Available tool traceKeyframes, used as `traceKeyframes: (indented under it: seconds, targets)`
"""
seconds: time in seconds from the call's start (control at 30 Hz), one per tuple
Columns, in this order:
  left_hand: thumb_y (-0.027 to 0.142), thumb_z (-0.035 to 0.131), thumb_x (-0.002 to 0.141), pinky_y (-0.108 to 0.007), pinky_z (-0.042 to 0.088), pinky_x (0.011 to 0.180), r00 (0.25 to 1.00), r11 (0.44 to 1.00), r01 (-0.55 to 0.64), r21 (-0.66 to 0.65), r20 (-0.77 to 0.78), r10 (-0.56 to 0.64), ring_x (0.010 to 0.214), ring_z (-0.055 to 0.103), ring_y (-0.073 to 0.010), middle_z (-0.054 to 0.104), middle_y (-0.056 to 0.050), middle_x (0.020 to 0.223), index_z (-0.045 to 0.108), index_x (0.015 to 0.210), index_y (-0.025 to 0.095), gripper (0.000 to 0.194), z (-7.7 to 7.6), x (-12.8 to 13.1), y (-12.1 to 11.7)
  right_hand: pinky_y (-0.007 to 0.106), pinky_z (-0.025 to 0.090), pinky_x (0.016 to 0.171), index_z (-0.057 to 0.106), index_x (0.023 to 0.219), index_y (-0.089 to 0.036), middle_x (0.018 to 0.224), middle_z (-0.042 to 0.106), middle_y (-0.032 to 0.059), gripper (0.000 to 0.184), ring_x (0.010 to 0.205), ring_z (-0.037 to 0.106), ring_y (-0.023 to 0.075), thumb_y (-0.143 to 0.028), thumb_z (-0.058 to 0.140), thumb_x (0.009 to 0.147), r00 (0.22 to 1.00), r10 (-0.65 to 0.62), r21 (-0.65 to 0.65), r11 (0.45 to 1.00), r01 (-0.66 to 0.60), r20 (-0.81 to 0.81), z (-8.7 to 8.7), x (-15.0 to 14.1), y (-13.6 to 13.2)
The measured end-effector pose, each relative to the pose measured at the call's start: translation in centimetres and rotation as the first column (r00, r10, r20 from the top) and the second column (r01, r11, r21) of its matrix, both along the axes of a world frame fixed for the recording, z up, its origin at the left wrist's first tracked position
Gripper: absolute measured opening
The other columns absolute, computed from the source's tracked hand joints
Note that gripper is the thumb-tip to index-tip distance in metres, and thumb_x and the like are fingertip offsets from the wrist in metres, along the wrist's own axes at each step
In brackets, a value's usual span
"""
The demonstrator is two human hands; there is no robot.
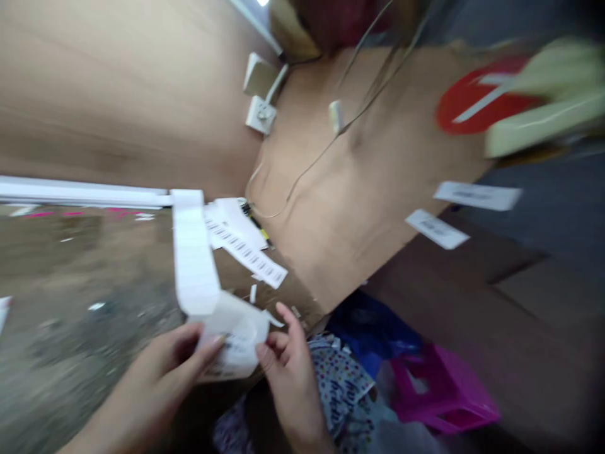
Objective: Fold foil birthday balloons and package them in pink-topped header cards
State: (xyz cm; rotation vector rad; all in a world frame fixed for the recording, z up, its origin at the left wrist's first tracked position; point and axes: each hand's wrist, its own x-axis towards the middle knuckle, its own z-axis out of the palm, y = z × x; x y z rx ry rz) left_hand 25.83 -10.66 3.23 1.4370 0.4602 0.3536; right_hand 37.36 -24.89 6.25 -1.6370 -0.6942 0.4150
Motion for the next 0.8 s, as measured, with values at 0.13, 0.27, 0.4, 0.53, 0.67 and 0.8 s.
traceKeyframes:
  seconds: [0.13,0.27,0.4,0.53,0.67,0.8]
  targets:
    - [0.040,0.064,0.078,-0.031,0.049,0.084,0.992,0.984,0.124,-0.127,0.036,-0.121,0.091,0.064,-0.0233,0.072,-0.005,0.094,0.067,0.101,0.015,0.034,3.3,-0.8,-0.1,0.025,0.049,0.062,0.037,0.123,-0.024,0.069,0.058,-0.0050,0.047,0.065,0.060,0.0133,-0.034,0.061,0.084,0.958,-0.032,0.194,0.977,0.090,-0.285,-2.8,-1.8,2.7]
    - [0.031,0.064,0.078,-0.032,0.048,0.088,0.994,0.974,0.104,-0.201,0.053,-0.095,0.090,0.064,-0.0210,0.072,-0.005,0.095,0.067,0.097,0.014,0.026,2.7,-1.6,-0.2,0.031,0.052,0.063,0.048,0.110,-0.022,0.078,0.061,0.0010,0.032,0.071,0.060,0.0166,-0.038,0.059,0.085,0.997,-0.066,0.048,0.997,0.068,-0.036,-2.1,-0.9,2.8]
    - [0.031,0.062,0.078,-0.033,0.049,0.082,0.996,0.973,0.086,-0.215,0.035,-0.080,0.085,0.063,-0.0211,0.071,-0.006,0.091,0.065,0.095,0.012,0.026,1.8,-1.9,0.0,0.046,0.042,0.097,0.063,0.110,-0.023,0.120,0.056,0.0099,0.031,0.112,0.051,0.0258,-0.029,0.066,0.080,0.735,-0.038,-0.010,0.998,0.060,0.677,-0.5,-0.2,2.3]
    - [0.034,0.057,0.082,-0.031,0.048,0.076,0.993,0.992,0.116,-0.051,0.016,-0.115,0.083,0.060,-0.0210,0.067,-0.006,0.085,0.062,0.088,0.011,0.024,1.6,-1.8,0.3,0.038,0.044,0.098,0.065,0.109,-0.023,0.114,0.065,0.0059,0.027,0.116,0.051,0.0216,-0.022,0.064,0.082,0.670,0.325,-0.160,0.941,-0.297,0.667,0.0,0.0,2.9]
    - [0.035,0.048,0.088,-0.027,0.044,0.070,0.985,0.978,0.175,0.110,-0.014,-0.175,0.076,0.054,-0.0169,0.063,-0.004,0.081,0.059,0.082,0.013,0.026,1.3,-1.8,0.6,0.027,0.052,0.079,0.068,0.100,-0.021,0.093,0.070,0.0034,0.017,0.086,0.064,0.0146,-0.018,0.058,0.087,0.778,0.337,-0.158,0.941,-0.299,0.530,-0.7,-0.5,3.4]
    - [0.035,0.048,0.087,-0.024,0.041,0.064,0.988,0.977,0.146,0.156,-0.064,-0.137,0.070,0.048,-0.0139,0.057,-0.001,0.075,0.057,0.077,0.014,0.026,0.8,-1.6,0.5,0.032,0.048,0.087,0.065,0.105,-0.017,0.100,0.067,0.0078,0.021,0.095,0.060,0.0183,-0.013,0.054,0.088,0.656,0.257,-0.158,0.965,-0.208,0.710,-1.5,-1.2,3.2]
